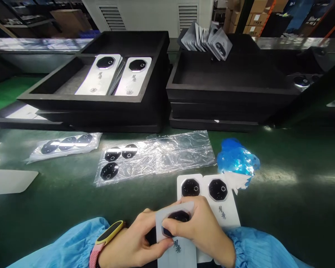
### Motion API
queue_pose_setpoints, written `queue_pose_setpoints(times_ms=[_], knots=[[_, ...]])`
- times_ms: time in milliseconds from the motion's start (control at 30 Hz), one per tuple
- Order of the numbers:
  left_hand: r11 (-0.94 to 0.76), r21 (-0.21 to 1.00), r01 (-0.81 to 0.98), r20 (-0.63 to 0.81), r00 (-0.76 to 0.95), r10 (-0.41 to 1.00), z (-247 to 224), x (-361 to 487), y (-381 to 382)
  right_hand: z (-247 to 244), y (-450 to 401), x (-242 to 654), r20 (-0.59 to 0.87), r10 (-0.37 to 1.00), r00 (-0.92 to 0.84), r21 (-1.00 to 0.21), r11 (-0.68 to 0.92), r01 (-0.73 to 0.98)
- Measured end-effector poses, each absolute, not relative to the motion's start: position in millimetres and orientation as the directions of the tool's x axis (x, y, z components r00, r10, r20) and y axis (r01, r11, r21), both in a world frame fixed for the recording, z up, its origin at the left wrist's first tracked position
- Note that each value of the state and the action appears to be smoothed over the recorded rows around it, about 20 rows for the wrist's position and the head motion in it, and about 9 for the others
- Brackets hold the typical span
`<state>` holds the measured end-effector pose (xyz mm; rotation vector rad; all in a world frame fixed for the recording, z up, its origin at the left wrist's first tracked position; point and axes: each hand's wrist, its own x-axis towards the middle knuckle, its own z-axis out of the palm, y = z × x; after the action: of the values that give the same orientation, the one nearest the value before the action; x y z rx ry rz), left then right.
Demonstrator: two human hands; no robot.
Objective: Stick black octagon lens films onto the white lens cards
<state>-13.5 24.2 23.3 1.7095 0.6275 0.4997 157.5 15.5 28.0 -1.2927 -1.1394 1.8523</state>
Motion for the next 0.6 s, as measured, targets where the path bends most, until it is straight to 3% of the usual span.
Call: queue_pose_setpoints(times_ms=[200, 300, 433, 533, 600], knots=[[-0.204, 0.967, 0.155, 0.037, 0.704, 0.709, 24.7, -8.9, 18.3, 31.0, 9.4, 158.5, -0.398, 0.872, -0.285, -0.914, -0.405, 0.039], [-0.02, 0.992, 0.125, -0.062, 0.615, 0.786, 25.1, -2.3, 18.3, 38.4, 11.6, 166.0, -0.347, 0.898, -0.272, -0.938, -0.324, 0.126], [0.251, 0.963, -0.099, -0.173, 0.485, 0.857, 21.5, 4.7, 21.1, 50.3, 8.2, 188.4, -0.254, 0.935, -0.246, -0.956, -0.206, 0.208], [0.272, 0.956, -0.113, -0.182, 0.5, 0.847, 13.9, 5.0, 20.8, 40.9, -14.7, 216.9, -0.046, 0.998, -0.052, -0.893, -0.018, 0.449], [0.22, 0.971, -0.089, -0.149, 0.495, 0.856, 7.9, 4.6, 18.7, 17.8, -40.7, 236.0, 0.152, 0.983, -0.107, -0.75, 0.185, 0.636]])
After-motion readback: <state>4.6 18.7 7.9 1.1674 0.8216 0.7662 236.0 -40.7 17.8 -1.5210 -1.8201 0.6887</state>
